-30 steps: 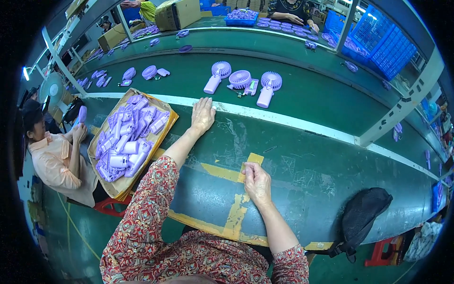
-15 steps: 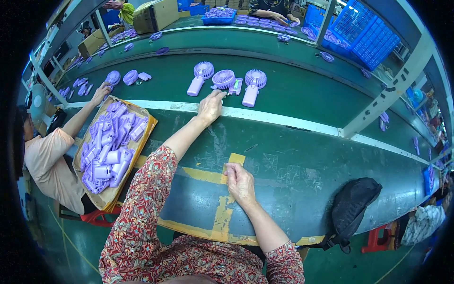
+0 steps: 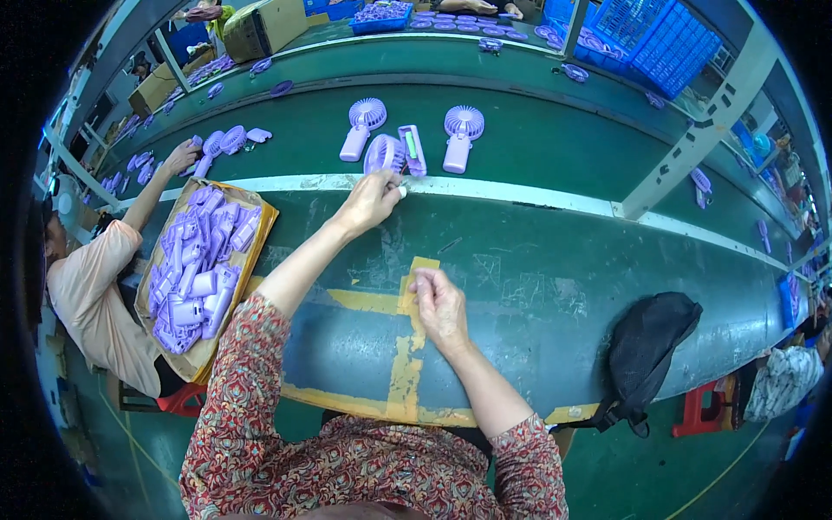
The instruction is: The person assembles portable electric fans by positioning internal wires and batteries into the plastic handle housings, snapping cover pieces onto the handles by hand, and placing the assembled fans onto the conveyor belt.
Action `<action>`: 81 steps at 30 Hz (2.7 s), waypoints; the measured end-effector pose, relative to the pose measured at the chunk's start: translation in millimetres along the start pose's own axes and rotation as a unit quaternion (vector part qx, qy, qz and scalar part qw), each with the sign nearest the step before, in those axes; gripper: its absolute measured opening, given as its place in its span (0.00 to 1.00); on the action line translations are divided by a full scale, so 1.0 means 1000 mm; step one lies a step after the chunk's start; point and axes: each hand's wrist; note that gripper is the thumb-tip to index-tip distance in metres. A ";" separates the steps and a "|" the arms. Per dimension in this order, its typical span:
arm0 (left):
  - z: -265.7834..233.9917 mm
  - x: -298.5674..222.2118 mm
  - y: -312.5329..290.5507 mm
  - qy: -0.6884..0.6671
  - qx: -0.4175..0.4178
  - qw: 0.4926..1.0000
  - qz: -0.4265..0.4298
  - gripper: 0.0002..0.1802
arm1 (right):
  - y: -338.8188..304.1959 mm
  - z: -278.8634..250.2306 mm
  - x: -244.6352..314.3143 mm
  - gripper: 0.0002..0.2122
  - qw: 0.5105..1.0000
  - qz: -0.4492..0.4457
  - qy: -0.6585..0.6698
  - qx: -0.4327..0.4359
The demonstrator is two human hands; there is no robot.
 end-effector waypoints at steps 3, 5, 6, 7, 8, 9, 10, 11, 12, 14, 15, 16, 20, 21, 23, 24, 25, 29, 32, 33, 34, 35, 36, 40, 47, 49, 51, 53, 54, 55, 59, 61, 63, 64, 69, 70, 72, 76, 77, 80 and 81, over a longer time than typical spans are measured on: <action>-0.006 -0.025 -0.054 -0.054 0.011 0.998 0.034 0.11 | 0.001 -0.010 0.003 0.07 0.994 -0.068 -0.054 -0.064; -0.007 -0.041 -0.097 -0.019 0.047 0.998 0.048 0.10 | -0.001 -0.015 0.006 0.07 0.986 -0.116 -0.081 -0.094; -0.008 -0.046 -0.120 -0.003 0.058 0.996 0.072 0.09 | -0.004 -0.017 0.014 0.08 0.982 -0.131 -0.110 -0.079; -0.007 -0.052 -0.143 -0.036 0.099 0.994 0.039 0.09 | -0.007 -0.016 0.020 0.08 0.979 -0.137 -0.130 -0.072; -0.004 -0.057 -0.163 -0.038 0.107 0.992 0.061 0.10 | -0.009 -0.015 0.025 0.08 0.976 -0.143 -0.150 -0.064; -0.003 -0.063 -0.184 -0.054 0.137 0.988 0.038 0.10 | -0.013 -0.011 0.039 0.07 0.971 -0.158 -0.175 -0.047; 0.000 -0.069 -0.198 -0.055 0.152 0.986 0.040 0.11 | -0.013 -0.009 0.042 0.08 0.952 -0.212 -0.220 -0.025; -0.001 -0.075 -0.211 -0.056 0.170 0.983 0.041 0.11 | -0.014 -0.006 0.043 0.09 0.927 -0.265 -0.265 -0.001; -0.005 -0.079 -0.221 -0.054 0.185 0.980 0.040 0.12 | -0.018 -0.002 0.043 0.10 0.924 -0.250 -0.284 0.046; -0.021 -0.091 -0.228 -0.091 0.162 0.982 0.028 0.14 | -0.023 -0.001 0.040 0.10 0.922 -0.227 -0.305 0.073; -0.027 -0.090 -0.228 -0.107 0.128 0.985 0.033 0.14 | -0.025 -0.001 0.038 0.11 0.917 -0.209 -0.325 0.099; -0.032 -0.085 -0.225 -0.055 0.072 0.995 0.052 0.13 | -0.027 -0.005 0.036 0.10 0.913 -0.185 -0.334 0.143; -0.041 -0.071 -0.198 -0.026 0.023 0.998 -0.048 0.26 | -0.039 -0.016 0.056 0.08 0.856 -0.131 -0.468 0.178; -0.033 -0.062 -0.190 -0.016 0.027 0.998 -0.055 0.29 | -0.045 -0.018 0.058 0.08 0.850 -0.121 -0.480 0.180; -0.020 -0.054 -0.180 -0.051 0.075 0.989 -0.119 0.38 | -0.051 -0.016 0.070 0.09 0.843 -0.091 -0.491 0.200; -0.014 -0.050 -0.175 -0.079 0.102 0.984 -0.125 0.39 | -0.054 -0.015 0.069 0.09 0.842 -0.089 -0.492 0.200; -0.008 -0.043 -0.172 -0.106 0.127 0.977 -0.133 0.40 | -0.057 -0.012 0.069 0.09 0.850 -0.127 -0.476 0.185; -0.018 -0.033 -0.168 -0.223 0.209 0.942 -0.136 0.43 | -0.061 -0.009 0.057 0.14 0.868 -0.175 -0.433 0.171; -0.022 -0.028 -0.176 -0.254 0.271 0.921 -0.119 0.39 | -0.061 -0.008 0.064 0.16 0.861 -0.137 -0.454 0.183; -0.023 -0.028 -0.181 -0.250 0.283 0.917 -0.127 0.38 | -0.062 -0.008 0.067 0.18 0.847 -0.111 -0.485 0.186; -0.025 -0.029 -0.186 -0.247 0.294 0.913 -0.135 0.38 | -0.061 -0.008 0.064 0.18 0.843 -0.128 -0.488 0.185; -0.027 -0.033 -0.193 -0.243 0.283 0.916 -0.151 0.38 | -0.062 -0.006 0.066 0.18 0.844 -0.128 -0.486 0.187; -0.026 -0.035 -0.198 -0.235 0.258 0.925 -0.146 0.38 | -0.063 -0.005 0.073 0.19 0.831 -0.093 -0.509 0.204; -0.026 -0.045 -0.218 -0.332 0.162 0.913 -0.173 0.37 | -0.057 -0.002 0.068 0.23 0.806 -0.227 -0.508 0.200; -0.028 -0.040 -0.232 -0.483 -0.032 0.856 -0.182 0.24 | -0.051 0.008 0.075 0.24 0.808 -0.136 -0.463 0.338; -0.027 -0.041 -0.234 -0.502 -0.057 0.843 -0.186 0.23 | -0.056 0.009 0.076 0.19 0.793 -0.170 -0.494 0.314; -0.026 -0.041 -0.235 -0.496 -0.074 0.843 -0.192 0.23 | -0.059 0.009 0.078 0.20 0.787 -0.129 -0.499 0.339; -0.028 -0.043 -0.235 -0.502 -0.112 0.836 -0.188 0.23 | -0.062 0.006 0.073 0.22 0.791 -0.103 -0.485 0.360; -0.029 -0.041 -0.235 -0.506 -0.122 0.833 -0.186 0.24 | -0.064 0.006 0.072 0.22 0.791 -0.102 -0.486 0.359; -0.029 -0.042 -0.234 -0.511 -0.138 0.828 -0.186 0.24 | -0.067 0.005 0.070 0.22 0.798 -0.067 -0.481 0.357; -0.031 -0.045 -0.233 -0.528 -0.187 0.812 -0.165 0.26 | -0.086 0.007 0.067 0.20 0.851 0.042 -0.412 0.323; -0.031 -0.046 -0.234 -0.542 -0.207 0.800 -0.154 0.25 | -0.090 0.012 0.074 0.18 0.885 0.143 -0.348 0.275; -0.033 -0.048 -0.235 -0.560 -0.206 0.791 -0.133 0.22 | -0.097 0.015 0.067 0.17 0.937 0.197 -0.104 0.268; -0.036 -0.055 -0.234 -0.564 -0.213 0.789 -0.121 0.21 | -0.101 0.015 0.061 0.16 0.930 0.234 0.146 0.245; -0.048 -0.098 -0.240 -0.566 -0.155 0.805 -0.087 0.25 | -0.102 0.011 0.034 0.18 0.894 0.240 0.324 0.196; -0.045 -0.105 -0.245 -0.567 -0.128 0.809 -0.081 0.27 | -0.102 0.012 0.033 0.18 0.893 0.242 0.326 0.195; -0.038 -0.121 -0.250 -0.560 -0.079 0.822 -0.062 0.33 | -0.102 0.015 0.032 0.16 0.885 0.276 0.318 0.196; -0.024 -0.123 -0.237 -0.503 -0.099 0.855 -0.081 0.28 | -0.110 0.026 0.036 0.12 0.911 0.225 0.272 0.214; -0.021 -0.119 -0.233 -0.505 -0.110 0.851 -0.097 0.27 | -0.113 0.028 0.037 0.11 0.911 0.227 0.278 0.203; -0.009 -0.111 -0.227 -0.513 -0.131 0.839 -0.128 0.26 | -0.119 0.031 0.040 0.11 0.906 0.227 0.306 0.188; -0.007 -0.111 -0.228 -0.510 -0.132 0.839 -0.134 0.26 | -0.121 0.032 0.042 0.13 0.903 0.212 0.318 0.195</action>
Point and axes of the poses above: each hand's wrist, its own y-axis towards the middle knuckle, its own z-axis out of the palm, x = y × z, and after that the axes turned 10 degrees about x, right-handed
